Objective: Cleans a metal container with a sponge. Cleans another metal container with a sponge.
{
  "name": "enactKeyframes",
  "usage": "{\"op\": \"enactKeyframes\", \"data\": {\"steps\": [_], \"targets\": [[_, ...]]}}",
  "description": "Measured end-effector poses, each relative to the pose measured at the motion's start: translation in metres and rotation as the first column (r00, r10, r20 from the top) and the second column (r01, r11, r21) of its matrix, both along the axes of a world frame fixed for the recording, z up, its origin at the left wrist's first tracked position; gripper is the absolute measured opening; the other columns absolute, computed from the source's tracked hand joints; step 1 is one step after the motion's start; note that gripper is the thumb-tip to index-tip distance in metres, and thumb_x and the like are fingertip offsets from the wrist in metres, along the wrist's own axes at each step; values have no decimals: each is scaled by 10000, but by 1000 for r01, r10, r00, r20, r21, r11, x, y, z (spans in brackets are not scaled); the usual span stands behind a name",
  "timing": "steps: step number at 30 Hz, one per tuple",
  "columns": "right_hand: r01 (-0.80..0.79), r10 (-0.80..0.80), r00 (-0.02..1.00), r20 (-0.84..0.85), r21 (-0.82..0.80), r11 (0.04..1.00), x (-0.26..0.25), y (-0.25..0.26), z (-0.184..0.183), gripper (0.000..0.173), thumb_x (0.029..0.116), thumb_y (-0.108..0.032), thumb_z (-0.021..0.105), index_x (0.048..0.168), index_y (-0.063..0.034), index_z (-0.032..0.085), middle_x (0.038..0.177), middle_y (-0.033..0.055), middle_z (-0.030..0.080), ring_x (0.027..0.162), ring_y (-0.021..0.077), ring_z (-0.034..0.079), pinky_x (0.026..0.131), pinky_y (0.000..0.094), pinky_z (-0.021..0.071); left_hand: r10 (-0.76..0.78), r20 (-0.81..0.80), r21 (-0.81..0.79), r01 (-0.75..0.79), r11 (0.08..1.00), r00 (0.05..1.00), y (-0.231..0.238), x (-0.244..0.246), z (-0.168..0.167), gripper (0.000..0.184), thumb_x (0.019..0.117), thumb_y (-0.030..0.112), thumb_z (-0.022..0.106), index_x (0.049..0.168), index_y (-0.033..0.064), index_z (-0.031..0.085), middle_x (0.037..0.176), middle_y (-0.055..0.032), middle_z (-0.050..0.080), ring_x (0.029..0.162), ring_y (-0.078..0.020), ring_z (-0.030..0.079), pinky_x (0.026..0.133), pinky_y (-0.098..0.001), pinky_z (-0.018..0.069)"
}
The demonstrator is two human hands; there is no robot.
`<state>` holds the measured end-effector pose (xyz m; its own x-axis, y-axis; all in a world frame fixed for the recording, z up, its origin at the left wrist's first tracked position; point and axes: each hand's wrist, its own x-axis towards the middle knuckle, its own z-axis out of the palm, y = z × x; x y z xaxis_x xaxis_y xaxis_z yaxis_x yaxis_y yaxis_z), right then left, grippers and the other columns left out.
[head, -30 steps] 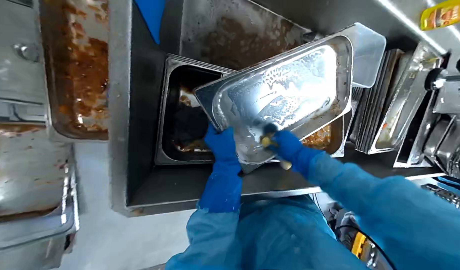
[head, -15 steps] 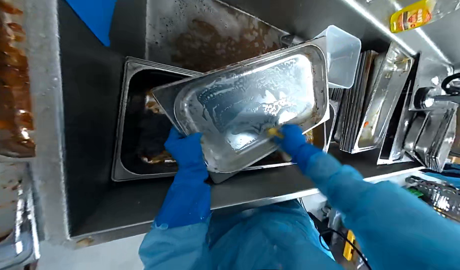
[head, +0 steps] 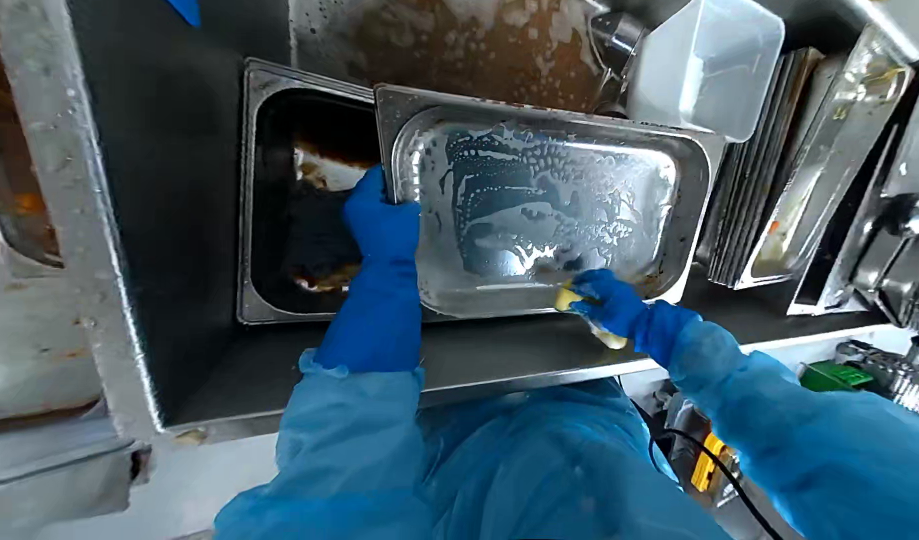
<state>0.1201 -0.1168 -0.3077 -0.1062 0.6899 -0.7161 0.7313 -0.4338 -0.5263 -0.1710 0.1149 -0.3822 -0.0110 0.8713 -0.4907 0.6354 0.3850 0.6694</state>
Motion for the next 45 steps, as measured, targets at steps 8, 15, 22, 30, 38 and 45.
{"op": "enactKeyframes", "data": {"steps": [8, 15, 22, 30, 38, 45], "targets": [[-148, 152, 979, -133, 38, 988, -20, 20, -4, 264, 982, -162, 664, 1212, -67, 751, 1350, 136, 655, 1313, 291, 570, 1135, 482, 446, -36, -164, 14, 39, 999, 986, -1, 12, 3, 375, 940, 165, 661, 1290, 30, 646, 1158, -217, 707, 1085, -351, 688, 978, -568, 509], [-238, 243, 969, -48, 90, 967, -84, 35, -12, 290, 997, -201, 651, 1259, -121, 746, 1335, 128, 671, 1281, 298, 601, 1114, 490, 471, -62, -210, -30, 57, 998, 976, -2, 12, 6, 371, 936, 167, 664, 1281, 30, 645, 1172, -212, 698, 1098, -336, 678, 989, -552, 500], [-134, 124, 990, 68, 187, 973, 17, -24, 7, 238, 906, -97, 702, 1129, -86, 786, 1251, 122, 710, 1268, 313, 610, 1110, 540, 464, -66, -217, 16, 72, 997, 974, -4, 10, -1, 342, 919, 180, 669, 1208, -2, 659, 1124, -230, 701, 1067, -361, 678, 966, -578, 495], [-296, 295, 955, 34, 170, 940, 8, -21, -2, 263, 895, -148, 748, 1154, -115, 783, 1255, 105, 710, 1246, 310, 622, 1052, 536, 509, -109, -222, -20, 107, 994, 969, -12, 7, 7, 373, 939, 198, 671, 1235, -27, 648, 1164, -279, 681, 1113, -428, 658, 986, -640, 471], [-326, 329, 941, 82, -45, 944, 11, 1, -18, 210, 960, -180, 674, 1118, -92, 780, 1235, 151, 700, 1222, 337, 623, 1086, 544, 470, -105, -254, -9, 106, 994, 962, -14, 12, 8, 321, 922, 183, 676, 1162, -30, 660, 1130, -268, 684, 1094, -411, 659, 978, -628, 465], [-373, 458, 862, -216, 341, 863, -110, 50, -57, 389, 1013, -333, 641, 1347, -143, 700, 1428, 81, 636, 1348, 261, 562, 1155, 470, 430, -93, -260, -8, 94, 996, 961, -14, 9, 8, 344, 931, 192, 674, 1200, -22, 656, 1141, -265, 687, 1107, -416, 658, 990, -627, 464]]}}
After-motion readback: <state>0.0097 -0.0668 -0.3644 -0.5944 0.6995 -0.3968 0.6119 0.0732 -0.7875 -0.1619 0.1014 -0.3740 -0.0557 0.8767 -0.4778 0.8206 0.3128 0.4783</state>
